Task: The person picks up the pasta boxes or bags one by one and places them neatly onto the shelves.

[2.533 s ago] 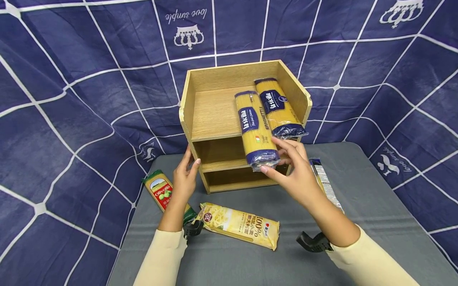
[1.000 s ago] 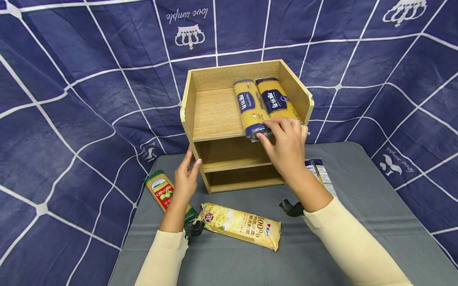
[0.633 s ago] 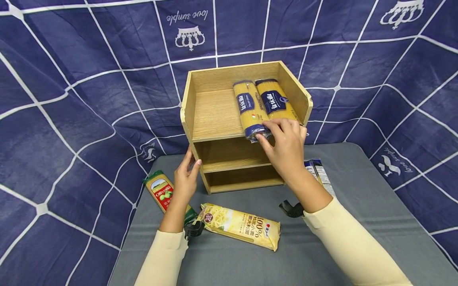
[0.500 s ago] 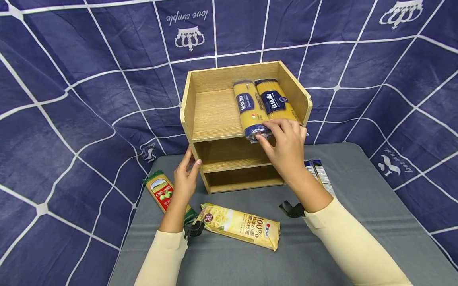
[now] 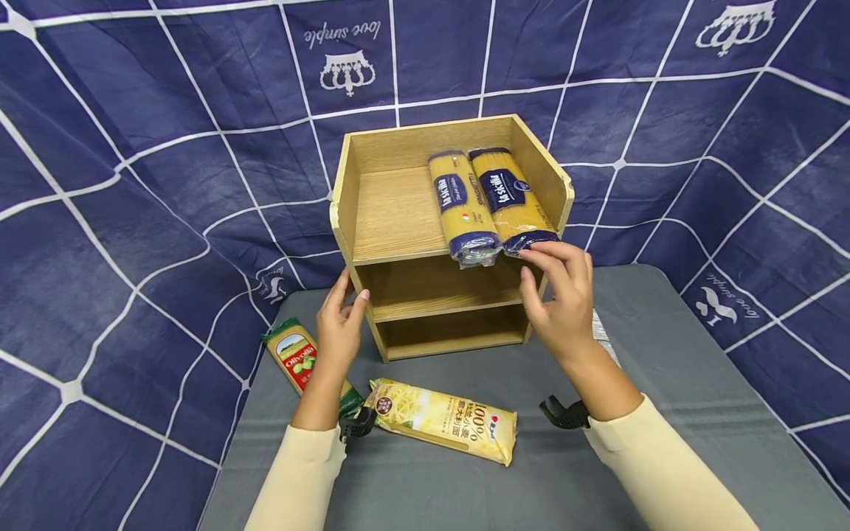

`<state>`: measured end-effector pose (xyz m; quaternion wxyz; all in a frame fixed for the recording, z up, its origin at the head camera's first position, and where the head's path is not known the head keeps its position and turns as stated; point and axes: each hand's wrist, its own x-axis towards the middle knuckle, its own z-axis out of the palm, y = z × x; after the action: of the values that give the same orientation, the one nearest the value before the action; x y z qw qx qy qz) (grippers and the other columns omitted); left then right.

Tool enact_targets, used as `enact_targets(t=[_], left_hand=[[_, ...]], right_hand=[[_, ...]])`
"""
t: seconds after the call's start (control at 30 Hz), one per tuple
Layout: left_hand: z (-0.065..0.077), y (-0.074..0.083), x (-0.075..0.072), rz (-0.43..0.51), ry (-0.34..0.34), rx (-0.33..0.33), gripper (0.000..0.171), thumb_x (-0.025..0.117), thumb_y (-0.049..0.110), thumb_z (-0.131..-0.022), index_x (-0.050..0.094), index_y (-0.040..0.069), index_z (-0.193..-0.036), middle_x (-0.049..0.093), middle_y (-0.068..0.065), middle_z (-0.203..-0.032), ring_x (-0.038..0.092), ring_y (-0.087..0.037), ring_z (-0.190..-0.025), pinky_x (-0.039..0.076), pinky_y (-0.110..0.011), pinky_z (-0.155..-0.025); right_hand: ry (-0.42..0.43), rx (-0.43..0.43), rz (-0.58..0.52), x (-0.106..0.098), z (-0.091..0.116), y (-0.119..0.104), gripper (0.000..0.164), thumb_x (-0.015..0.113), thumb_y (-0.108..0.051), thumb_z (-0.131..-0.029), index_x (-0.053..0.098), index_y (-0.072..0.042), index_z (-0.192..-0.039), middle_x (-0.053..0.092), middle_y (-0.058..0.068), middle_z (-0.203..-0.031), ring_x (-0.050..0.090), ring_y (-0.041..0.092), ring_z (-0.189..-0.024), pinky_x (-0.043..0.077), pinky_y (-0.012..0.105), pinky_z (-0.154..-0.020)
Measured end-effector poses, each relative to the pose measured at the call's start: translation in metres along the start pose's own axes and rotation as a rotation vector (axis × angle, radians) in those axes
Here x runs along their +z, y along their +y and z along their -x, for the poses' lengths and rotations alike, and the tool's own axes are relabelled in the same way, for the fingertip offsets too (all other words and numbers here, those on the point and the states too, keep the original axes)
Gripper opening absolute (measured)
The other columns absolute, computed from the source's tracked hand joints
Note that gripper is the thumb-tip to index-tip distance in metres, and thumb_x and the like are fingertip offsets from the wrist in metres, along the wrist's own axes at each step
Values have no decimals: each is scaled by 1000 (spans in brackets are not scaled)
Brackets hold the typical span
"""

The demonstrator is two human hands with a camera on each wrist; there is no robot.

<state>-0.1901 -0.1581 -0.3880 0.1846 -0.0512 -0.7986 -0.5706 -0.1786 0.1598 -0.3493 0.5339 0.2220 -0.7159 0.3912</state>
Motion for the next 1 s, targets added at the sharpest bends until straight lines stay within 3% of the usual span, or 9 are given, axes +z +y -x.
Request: enact_targets(t=[0.07, 0.13, 0.2, 0.33, 0.43, 0.57, 0.67, 0.8, 1.0], left_hand=[[0, 4, 0, 14, 32, 19, 57, 59, 13, -103, 39, 10, -156, 49, -18, -153, 62, -34, -120, 47, -6, -80], [-3, -1, 1, 29, 60, 40, 56, 60, 14, -102, 41, 11, -155, 52, -17, -151, 63, -32, -117, 47, -5, -79], [-8, -8, 1, 37, 75, 52, 55, 61, 17, -102, 43, 15, -155, 53, -13, -150, 62, -28, -118, 47, -4, -81], [-14, -17, 1, 46, 98, 102, 54, 62, 23, -102, 46, 20, -153, 55, -9, -148, 62, -23, -117, 48, -5, -83], [-17, -16, 1, 61, 108, 143, 53, 63, 23, -101, 48, 19, -152, 56, -10, -146, 62, -24, -120, 49, -6, -83], [-21, -12, 0, 77, 108, 168, 51, 63, 22, -101, 49, 16, -151, 57, -12, -144, 60, -25, -124, 50, -8, -85], [-23, -8, -2, 80, 113, 185, 50, 62, 20, -102, 50, 14, -150, 56, -14, -142, 58, -24, -127, 50, -10, -87], [-28, 2, -6, 65, 145, 257, 52, 65, 18, -100, 50, 15, -149, 56, -12, -141, 55, -20, -131, 52, -19, -96], [-26, 44, -9, 1, 164, 338, 55, 63, 6, -99, 46, 6, -151, 54, -17, -143, 54, -26, -133, 53, -34, -102]], right_hand=[[74, 69, -20, -7, 9, 3, 20, 63, 4, -86, 70, 5, -105, 62, 27, -111, 54, 41, -107, 39, 31, -101], [113, 157, -21, -16, 22, 9, 22, 61, 8, -85, 68, 9, -105, 60, 30, -113, 54, 34, -111, 39, 27, -103], [101, 247, 1, -28, 35, 18, 24, 61, 11, -84, 66, 11, -108, 58, 31, -115, 53, 22, -114, 38, 24, -103], [-9, 443, 102, -56, 65, 40, 31, 61, 11, -86, 64, 7, -117, 55, 25, -121, 46, 1, -113, 36, 17, -101], [-118, 588, 202, -75, 87, 54, 33, 64, 7, -87, 63, 5, -120, 53, 24, -124, 50, 11, -111, 36, 20, -98], [-301, 766, 310, -97, 114, 66, 39, 64, -2, -90, 59, 6, -127, 49, 28, -128, 49, 38, -118, 38, 43, -100], [-448, 869, 369, -111, 130, 71, 45, 62, -10, -93, 53, 7, -133, 43, 34, -133, 45, 49, -123, 36, 60, -102], [-586, 949, 429, -124, 148, 78, 54, 62, -17, -95, 47, 9, -139, 37, 40, -138, 39, 57, -127, 34, 67, -106], [-651, 1012, 472, -136, 166, 86, 61, 64, -17, -93, 42, 13, -142, 36, 43, -139, 36, 59, -129, 32, 67, -109]])
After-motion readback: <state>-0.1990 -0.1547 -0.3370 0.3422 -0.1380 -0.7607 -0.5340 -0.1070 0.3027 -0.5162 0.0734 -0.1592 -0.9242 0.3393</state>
